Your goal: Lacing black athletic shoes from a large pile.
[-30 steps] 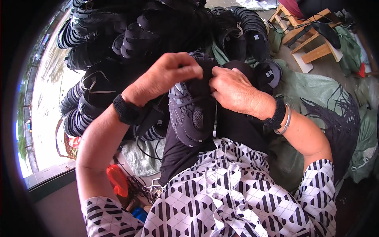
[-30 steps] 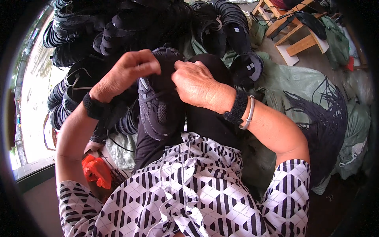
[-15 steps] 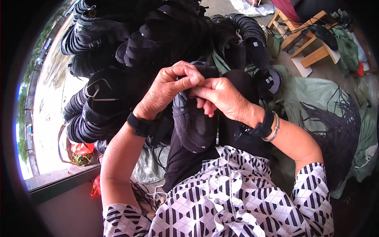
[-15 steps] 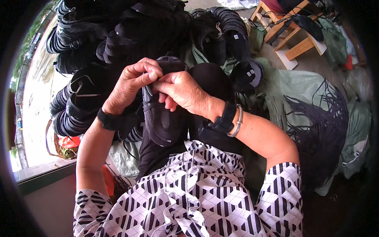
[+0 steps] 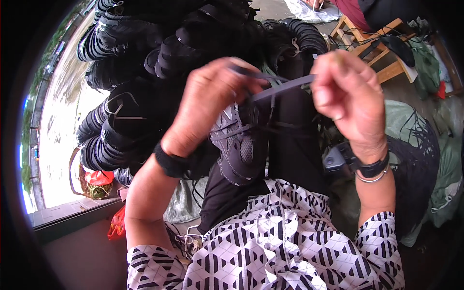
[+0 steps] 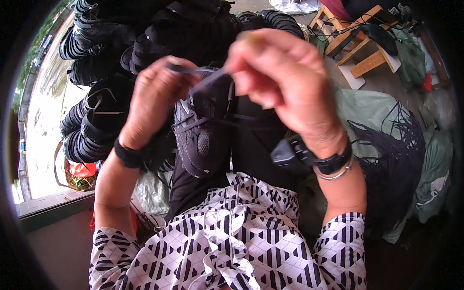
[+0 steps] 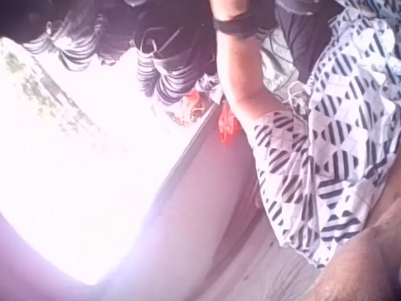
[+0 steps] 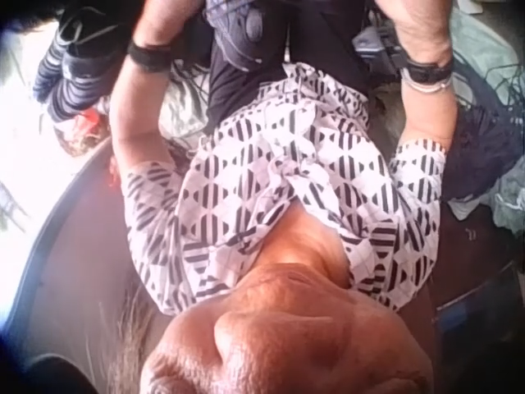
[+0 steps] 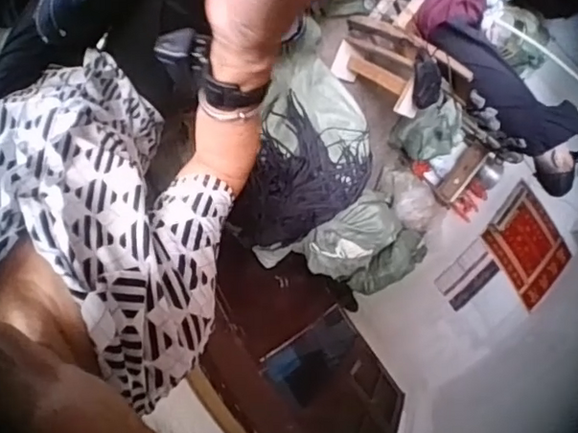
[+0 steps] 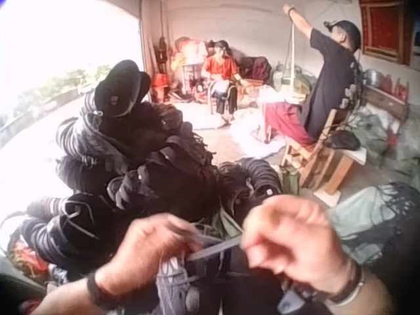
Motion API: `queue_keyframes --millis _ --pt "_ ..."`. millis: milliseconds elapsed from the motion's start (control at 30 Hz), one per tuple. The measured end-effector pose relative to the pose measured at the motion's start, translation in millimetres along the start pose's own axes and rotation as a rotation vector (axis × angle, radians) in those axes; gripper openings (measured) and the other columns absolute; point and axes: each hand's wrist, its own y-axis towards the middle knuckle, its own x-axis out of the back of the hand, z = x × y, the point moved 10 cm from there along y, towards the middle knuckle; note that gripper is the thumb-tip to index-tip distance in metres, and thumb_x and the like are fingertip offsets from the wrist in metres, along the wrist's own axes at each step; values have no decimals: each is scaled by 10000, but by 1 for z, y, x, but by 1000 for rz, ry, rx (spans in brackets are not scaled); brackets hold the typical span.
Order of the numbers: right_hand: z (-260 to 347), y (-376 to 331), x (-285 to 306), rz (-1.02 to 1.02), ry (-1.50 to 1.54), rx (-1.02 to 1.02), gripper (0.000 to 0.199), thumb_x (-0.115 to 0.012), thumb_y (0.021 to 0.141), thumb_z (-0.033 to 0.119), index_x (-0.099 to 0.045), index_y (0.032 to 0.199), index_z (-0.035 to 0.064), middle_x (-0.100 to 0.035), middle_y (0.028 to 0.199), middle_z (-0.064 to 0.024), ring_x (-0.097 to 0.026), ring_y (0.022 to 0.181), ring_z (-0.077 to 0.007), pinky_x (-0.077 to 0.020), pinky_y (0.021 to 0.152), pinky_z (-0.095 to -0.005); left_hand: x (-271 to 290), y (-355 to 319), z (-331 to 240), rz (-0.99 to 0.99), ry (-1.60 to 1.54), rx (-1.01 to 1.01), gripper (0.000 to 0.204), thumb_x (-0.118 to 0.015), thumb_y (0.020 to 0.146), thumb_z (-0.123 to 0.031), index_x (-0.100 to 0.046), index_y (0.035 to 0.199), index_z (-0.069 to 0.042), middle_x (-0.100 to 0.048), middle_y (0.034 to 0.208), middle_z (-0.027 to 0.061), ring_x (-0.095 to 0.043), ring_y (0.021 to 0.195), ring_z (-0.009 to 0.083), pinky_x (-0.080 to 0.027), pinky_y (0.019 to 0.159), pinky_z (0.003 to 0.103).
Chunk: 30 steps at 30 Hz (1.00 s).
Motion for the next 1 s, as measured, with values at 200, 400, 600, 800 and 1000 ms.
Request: queue_keyframes --millis 200,400,600,800,1000 --pt "2 -72 278 -542 304 39 162 -499 950 197 -542 970 41 -447 693 20 -303 491 -62 -221 422 -202 248 -91 101 -697 -374 109 352 -393 987 -342 -557 1117 -59 -594 825 -13 -512 696 91 -410 592 233" --pt "-34 -202 424 -1212 200 -149 145 -502 944 195 -540 914 59 -552 778 -29 -479 606 -131 -394 533 -281 289 -172 124 -710 -566 181 308 -439 971 -380 -594 876 -132 -471 672 -54 -489 629 107 -413 612 287" --pt "-94 -76 265 -586 217 -239 141 -541 908 190 -574 903 53 -650 914 -131 -456 553 -89 -353 504 -227 105 -94 32 -374 318 174 251 -494 954 -197 -612 1082 -16 -452 679 -58 -423 607 45 -398 595 196" --pt "-103 -6 44 66 -503 -257 203 -476 943 212 -540 909 22 -670 842 -71 -460 417 -41 -364 393 -171 -5 -60 17 -93 1054 -124 253 -703 738 -154 -667 988 -132 -559 718 29 -584 666 176 -472 565 306" --pt "-119 10 20 234 -845 -201 247 -501 918 216 -557 807 3 -585 691 -29 -496 464 -102 -425 483 -270 -33 -47 10 59 1351 -341 201 -713 656 -118 -642 844 -133 -547 728 9 -572 720 200 -483 578 326"
